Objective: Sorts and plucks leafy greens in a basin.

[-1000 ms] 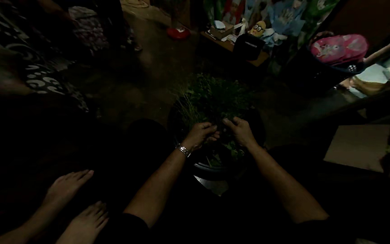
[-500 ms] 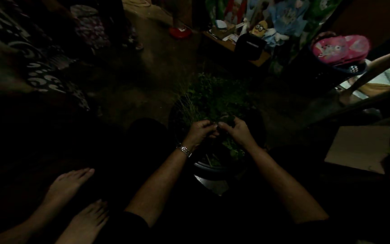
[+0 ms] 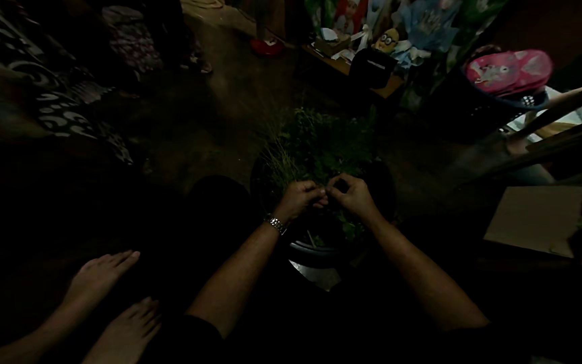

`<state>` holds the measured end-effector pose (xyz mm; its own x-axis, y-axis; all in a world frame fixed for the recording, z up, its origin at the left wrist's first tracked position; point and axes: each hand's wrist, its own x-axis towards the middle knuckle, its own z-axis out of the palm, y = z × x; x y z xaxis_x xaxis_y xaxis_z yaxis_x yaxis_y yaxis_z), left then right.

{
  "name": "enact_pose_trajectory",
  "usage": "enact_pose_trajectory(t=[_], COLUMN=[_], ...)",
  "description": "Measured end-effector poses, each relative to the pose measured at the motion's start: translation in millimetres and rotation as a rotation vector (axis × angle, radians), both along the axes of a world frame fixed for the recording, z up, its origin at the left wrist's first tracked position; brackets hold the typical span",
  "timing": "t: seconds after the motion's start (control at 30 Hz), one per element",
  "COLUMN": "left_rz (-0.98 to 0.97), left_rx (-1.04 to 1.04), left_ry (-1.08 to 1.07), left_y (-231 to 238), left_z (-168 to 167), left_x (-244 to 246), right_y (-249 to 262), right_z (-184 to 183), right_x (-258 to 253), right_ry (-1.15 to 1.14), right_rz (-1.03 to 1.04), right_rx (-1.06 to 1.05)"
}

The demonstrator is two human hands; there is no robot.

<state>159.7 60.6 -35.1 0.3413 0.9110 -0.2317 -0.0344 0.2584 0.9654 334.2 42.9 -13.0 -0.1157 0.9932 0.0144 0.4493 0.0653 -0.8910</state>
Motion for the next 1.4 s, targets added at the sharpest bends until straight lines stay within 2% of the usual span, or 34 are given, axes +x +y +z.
enact_pose_trajectory(t=[0.13, 0.5, 0.57, 0.67, 0.73, 0.83, 0.97, 1.07, 1.27, 1.4], left_rz=[-0.025, 0.060, 0.041, -0.098, -0.191, -0.316, -0.386, -0.356, -0.276, -0.284], left_rx=[0.030, 0.003, 0.000, 0.031, 0.099, 0.209, 0.292, 0.351, 0.517, 0.541], left_ry=[-0.014, 0.059, 0.100, 0.264, 0.410, 0.571, 0.645, 0.646, 0.548, 0.461], left_y=[0.7, 7.3, 8.1, 6.6, 3.3, 2.4, 2.4, 2.6, 0.8, -0.2], left_z=[-1.6, 0.5, 2.0, 5.8, 7.5, 10.2, 9.6, 7.4, -0.3, -1.3], left_x=[-0.3, -6.7, -9.6, -10.7, -8.8, -8.7, -10.5, -11.0, -15.3, -15.6], right_y=[0.4, 1.4, 4.0, 13.7, 13.8, 8.4, 5.6, 4.3, 2.5, -2.7], right_z=[6.9, 22.4, 20.1, 9.9, 6.3, -1.0, -3.6, 6.7, 6.2, 13.7], right_x=[-0.4, 20.3, 35.2, 51.7, 48.7, 30.8, 14.7, 17.2, 24.3, 19.7], right_ry=[-0.019, -0.025, -0.089, -0.476, -0.640, -0.650, -0.548, -0.398, -0.332, -0.265], right_rz=[-0.027, -0.130, -0.172, -0.141, -0.043, 0.241, 0.470, 0.488, 0.484, 0.469], right_rx=[-0.066, 0.033, 0.205, 0.561, 0.661, 0.590, 0.282, 0.087, 0.180, 0.109])
